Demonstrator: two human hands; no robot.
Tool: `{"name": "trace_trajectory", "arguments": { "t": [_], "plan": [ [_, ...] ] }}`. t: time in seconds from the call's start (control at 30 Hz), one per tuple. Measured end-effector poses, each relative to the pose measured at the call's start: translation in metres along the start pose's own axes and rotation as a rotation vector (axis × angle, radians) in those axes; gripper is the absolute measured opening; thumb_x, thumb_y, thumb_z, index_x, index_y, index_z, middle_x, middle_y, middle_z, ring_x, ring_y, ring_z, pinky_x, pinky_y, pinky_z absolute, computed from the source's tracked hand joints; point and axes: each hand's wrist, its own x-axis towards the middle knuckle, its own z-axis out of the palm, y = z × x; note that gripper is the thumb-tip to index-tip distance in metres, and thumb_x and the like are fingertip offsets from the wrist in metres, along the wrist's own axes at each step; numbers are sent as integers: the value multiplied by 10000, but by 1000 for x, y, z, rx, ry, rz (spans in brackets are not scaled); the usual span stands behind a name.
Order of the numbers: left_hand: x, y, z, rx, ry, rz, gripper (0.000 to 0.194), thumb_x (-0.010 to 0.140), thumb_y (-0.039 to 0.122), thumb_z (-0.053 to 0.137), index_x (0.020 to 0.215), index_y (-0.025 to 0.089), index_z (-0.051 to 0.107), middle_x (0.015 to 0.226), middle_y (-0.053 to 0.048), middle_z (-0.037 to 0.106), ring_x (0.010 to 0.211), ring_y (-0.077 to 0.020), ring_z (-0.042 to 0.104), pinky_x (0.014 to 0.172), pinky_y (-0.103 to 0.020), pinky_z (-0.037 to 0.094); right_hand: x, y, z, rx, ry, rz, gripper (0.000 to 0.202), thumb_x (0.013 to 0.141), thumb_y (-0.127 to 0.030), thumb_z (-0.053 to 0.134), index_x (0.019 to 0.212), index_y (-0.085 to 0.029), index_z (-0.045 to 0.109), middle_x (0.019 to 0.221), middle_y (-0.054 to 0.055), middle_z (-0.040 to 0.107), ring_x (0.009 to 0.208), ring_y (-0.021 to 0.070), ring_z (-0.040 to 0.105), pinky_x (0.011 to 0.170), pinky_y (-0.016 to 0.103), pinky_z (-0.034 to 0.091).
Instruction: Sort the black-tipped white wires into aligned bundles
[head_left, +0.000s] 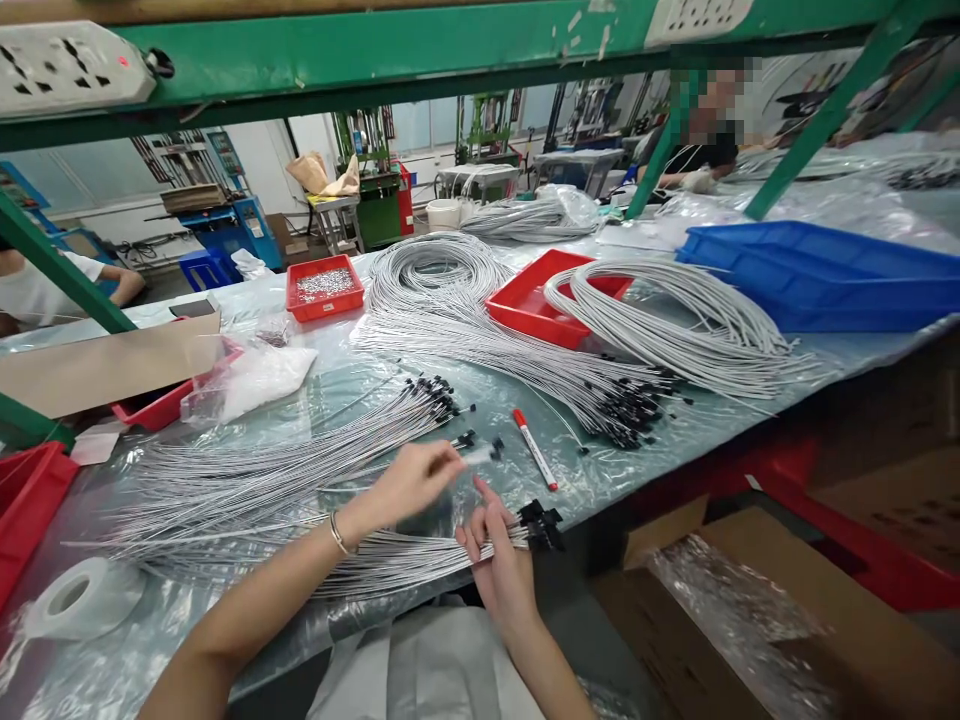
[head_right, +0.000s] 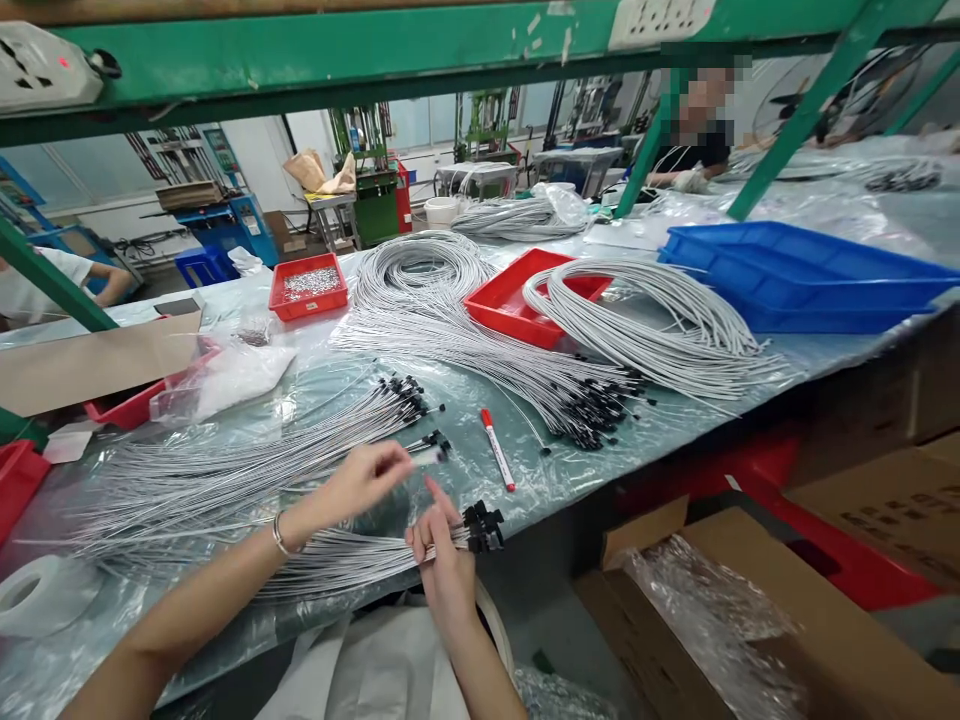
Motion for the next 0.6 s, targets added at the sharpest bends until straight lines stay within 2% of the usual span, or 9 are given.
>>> {"name": "trace_trajectory", "arguments": {
  "t": [0.07, 0.13, 0.2, 0.3, 0.37, 0.43, 0.5, 0.6],
  "plan": [
    [-12, 15, 9, 37, -152, 101, 328, 915, 395, 342, 853, 175, 578, 654, 4, 598, 585, -105, 524, 575, -211, 363, -1, 1, -2, -12, 21, 28, 359, 739, -490, 622, 991, -235, 615, 492, -73, 396, 432, 72, 323, 551, 256, 384],
    [-15, 18, 14, 56, -245, 173, 326, 928, 368, 321, 871, 185, 584, 694, 0, 629, 638, -108, 563, 628, -209, 383, -3, 4, -5, -18, 52, 30, 389, 725, -539, 609, 959, -229, 635, 462, -64, 400, 453, 90, 365, 559, 259, 399],
    [-8, 6, 14, 102, -173, 163, 326, 926, 373, 324, 868, 187, 585, 730, -9, 634, 661, -116, 565, 635, -216, 384, -3, 7, -7, -16, 78, 2, 389, 733, -555, 589, 934, -227, 645, 505, -43, 453, 509, 110, 430, 603, 279, 426],
    [17, -30, 9, 266, 88, 20, 274, 891, 377, 400, 865, 172, 580, 822, -54, 621, 737, -166, 554, 651, -261, 386, -3, 9, -7, -2, 102, -91, 316, 741, -528, 596, 768, -215, 633, 787, 17, 585, 748, 159, 552, 747, 325, 445],
    [33, -54, 6, 285, 141, -84, 211, 830, 361, 506, 832, 164, 582, 858, -78, 607, 786, -199, 542, 672, -288, 391, -4, 9, -7, 22, 57, -123, 329, 757, -506, 591, 639, -200, 562, 843, 23, 591, 863, 184, 562, 833, 349, 422],
    [44, -72, 4, 199, 106, -144, 192, 775, 352, 573, 763, 160, 578, 801, -69, 602, 745, -194, 535, 656, -290, 392, -4, 7, -6, 68, -28, -109, 356, 804, -481, 544, 594, -199, 488, 644, -6, 537, 728, 158, 555, 815, 351, 417],
    [51, -82, 1, 95, 81, -175, 218, 779, 370, 561, 744, 155, 570, 712, -40, 594, 661, -164, 528, 609, -270, 390, -5, 6, -5, 116, -83, -84, 361, 847, -446, 494, 590, -198, 447, 480, -51, 392, 508, 110, 439, 697, 312, 419],
    [54, -86, -6, 12, 87, -205, 271, 825, 398, 479, 808, 139, 556, 657, -20, 584, 572, -128, 516, 532, -234, 379, -6, 5, -5, 140, -83, -73, 337, 876, -394, 467, 608, -189, 451, 434, -78, 288, 415, 78, 284, 573, 260, 362]
  ]
}}
